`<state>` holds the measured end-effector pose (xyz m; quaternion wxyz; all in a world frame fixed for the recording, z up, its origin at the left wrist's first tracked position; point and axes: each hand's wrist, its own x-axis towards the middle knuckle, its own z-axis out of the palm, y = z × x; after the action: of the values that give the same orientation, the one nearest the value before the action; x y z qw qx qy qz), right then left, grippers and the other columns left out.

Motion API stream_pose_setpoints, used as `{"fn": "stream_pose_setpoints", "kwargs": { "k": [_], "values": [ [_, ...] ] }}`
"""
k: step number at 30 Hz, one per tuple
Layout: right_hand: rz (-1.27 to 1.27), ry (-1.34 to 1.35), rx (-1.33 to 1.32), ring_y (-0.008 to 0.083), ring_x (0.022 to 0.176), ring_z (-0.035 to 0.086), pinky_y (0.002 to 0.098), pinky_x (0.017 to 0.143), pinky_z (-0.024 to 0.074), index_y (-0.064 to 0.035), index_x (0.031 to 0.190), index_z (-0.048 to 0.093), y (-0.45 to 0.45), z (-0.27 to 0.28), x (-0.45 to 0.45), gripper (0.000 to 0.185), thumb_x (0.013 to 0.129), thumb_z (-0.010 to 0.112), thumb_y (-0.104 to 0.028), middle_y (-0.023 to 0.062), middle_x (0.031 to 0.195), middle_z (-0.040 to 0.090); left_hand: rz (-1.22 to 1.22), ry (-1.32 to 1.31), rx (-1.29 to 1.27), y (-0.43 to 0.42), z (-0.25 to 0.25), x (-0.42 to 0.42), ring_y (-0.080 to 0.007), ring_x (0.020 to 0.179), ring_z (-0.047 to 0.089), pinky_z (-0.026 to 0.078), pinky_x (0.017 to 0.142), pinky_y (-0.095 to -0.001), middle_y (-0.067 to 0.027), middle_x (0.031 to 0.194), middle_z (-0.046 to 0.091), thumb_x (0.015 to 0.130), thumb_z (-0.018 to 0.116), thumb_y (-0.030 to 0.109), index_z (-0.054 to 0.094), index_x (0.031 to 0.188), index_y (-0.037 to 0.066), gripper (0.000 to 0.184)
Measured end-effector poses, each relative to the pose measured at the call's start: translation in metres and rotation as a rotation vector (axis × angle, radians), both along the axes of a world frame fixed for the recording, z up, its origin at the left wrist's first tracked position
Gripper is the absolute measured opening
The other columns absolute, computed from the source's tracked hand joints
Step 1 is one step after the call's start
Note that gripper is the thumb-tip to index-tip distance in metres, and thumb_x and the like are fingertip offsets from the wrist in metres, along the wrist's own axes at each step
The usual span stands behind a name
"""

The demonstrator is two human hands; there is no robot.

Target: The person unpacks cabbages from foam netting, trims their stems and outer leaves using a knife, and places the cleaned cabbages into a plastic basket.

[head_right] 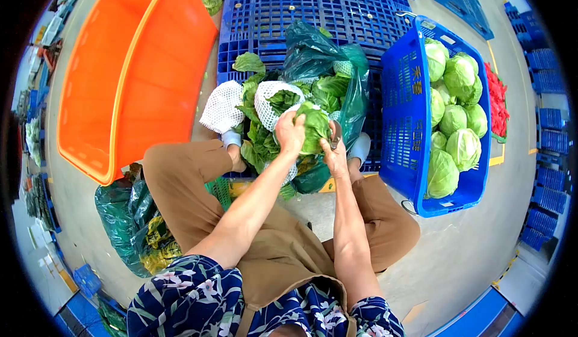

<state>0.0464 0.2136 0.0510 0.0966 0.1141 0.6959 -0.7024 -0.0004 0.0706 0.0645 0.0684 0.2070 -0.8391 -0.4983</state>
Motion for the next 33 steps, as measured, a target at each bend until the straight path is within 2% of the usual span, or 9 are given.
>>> {"fn": "stream_pose_setpoints", "kwargs": {
  "k": [4, 7, 8, 9, 12, 17, 20, 27, 33],
  "values": [
    [-0.071, 0.027, -0.186, 0.0122, 0.097, 0.053, 0.026, 0.08, 0.0446, -0.0067, 0.123, 0.048, -0.014, -0.008, 0.008, 0.04, 0.087, 0.061, -0.018, 0.0016, 0.11, 0.056, -0.167, -0.112, 0.51, 0.038, 0.055, 0.013, -0.0216, 0.086, 0.063, 0.048, 0.079, -0.0316, -0.0158, 0.094, 0.066, 0.081, 0.065, 0.017, 0.063, 0.103, -0.004, 0.03],
    [-0.204, -0.015, -0.32, 0.0123, 0.098, 0.053, 0.0268, 0.081, 0.0448, -0.0054, 0.119, 0.05, -0.007, -0.039, 0.013, 0.036, 0.087, 0.06, -0.018, 0.0015, 0.109, 0.056, -0.267, 0.151, 0.419, 0.053, 0.022, 0.022, -0.0206, 0.09, 0.063, 0.048, 0.084, -0.0298, -0.0127, 0.095, 0.067, 0.082, 0.067, 0.018, 0.062, 0.108, -0.004, 0.034],
    [-0.25, 0.03, -0.495, 0.0163, 0.1, 0.055, 0.0293, 0.085, 0.0464, -0.0085, 0.124, 0.048, -0.003, -0.065, 0.012, 0.038, 0.091, 0.057, -0.026, 0.003, 0.115, 0.053, -0.334, 0.035, 0.648, 0.046, 0.023, 0.021, -0.0206, 0.091, 0.063, 0.048, 0.085, -0.0302, -0.0121, 0.097, 0.067, 0.085, 0.065, 0.019, 0.061, 0.11, -0.003, 0.034],
    [-0.278, 0.023, -0.258, 0.0161, 0.102, 0.055, 0.0299, 0.086, 0.0456, -0.0071, 0.124, 0.049, -0.004, -0.052, 0.012, 0.038, 0.09, 0.06, -0.018, 0.0042, 0.115, 0.055, -0.4, -0.087, 0.876, 0.035, 0.025, 0.019, -0.0206, 0.093, 0.062, 0.048, 0.086, -0.0306, -0.0115, 0.099, 0.066, 0.087, 0.063, 0.02, 0.06, 0.113, -0.003, 0.035],
    [-0.396, -0.102, -0.205, 0.0122, 0.084, 0.055, 0.0289, 0.064, 0.0475, -0.0025, 0.118, 0.053, -0.017, -0.004, 0.002, 0.035, 0.088, 0.062, -0.018, 0.001, 0.096, 0.059, -0.301, 0.107, 0.363, 0.003, 0.0, 0.002, -0.0228, 0.093, 0.058, 0.046, 0.081, -0.0358, -0.0088, 0.1, 0.062, 0.091, 0.052, 0.023, 0.061, 0.104, 0.002, 0.026],
    [-0.425, -0.196, -0.393, 0.0226, 0.09, 0.058, 0.0407, 0.068, 0.054, -0.0027, 0.123, 0.046, -0.009, -0.015, -0.012, 0.04, 0.088, 0.061, -0.014, 0.009, 0.108, 0.055, -0.67, 0.028, -0.556, -0.011, -0.034, -0.021, -0.0288, 0.122, 0.042, 0.036, 0.098, -0.042, -0.0088, 0.127, 0.05, 0.086, 0.053, 0.041, 0.057, 0.117, 0.012, 0.042],
    [-0.43, -0.309, -0.586, 0.0305, 0.095, 0.059, 0.0545, 0.071, 0.0574, -0.0051, 0.118, 0.042, -0.004, -0.03, -0.032, 0.029, 0.091, 0.054, -0.009, 0.0133, 0.109, 0.053, -0.572, -0.033, -0.291, -0.044, -0.044, -0.035, -0.0271, 0.12, 0.045, 0.037, 0.097, -0.0454, -0.0095, 0.127, 0.051, 0.086, 0.055, 0.043, 0.058, 0.117, 0.011, 0.044],
    [-0.696, -0.641, -1.018, 0.0394, 0.1, 0.057, 0.0636, 0.081, 0.0493, -0.0042, 0.119, 0.043, -0.013, -0.102, -0.092, 0.027, 0.096, 0.048, -0.016, 0.0198, 0.116, 0.053, -0.453, -0.033, 0.284, -0.099, -0.054, -0.036, -0.0249, 0.113, 0.052, 0.038, 0.096, -0.0333, -0.0111, 0.118, 0.056, 0.09, 0.054, 0.03, 0.055, 0.118, 0.004, 0.038],
    [-0.264, -0.544, -0.112, 0.0307, 0.069, 0.063, 0.0429, 0.046, 0.0543, 0.0021, 0.117, 0.045, 0.003, -0.061, -0.101, 0.037, 0.09, 0.057, -0.02, 0.0179, 0.1, 0.059, -0.433, -0.122, 0.458, -0.12, -0.065, 0.007, -0.0266, 0.118, 0.044, 0.035, 0.1, -0.0343, -0.0174, 0.129, 0.045, 0.081, 0.066, 0.039, 0.04, 0.132, 0.001, 0.069]
  ]
}}
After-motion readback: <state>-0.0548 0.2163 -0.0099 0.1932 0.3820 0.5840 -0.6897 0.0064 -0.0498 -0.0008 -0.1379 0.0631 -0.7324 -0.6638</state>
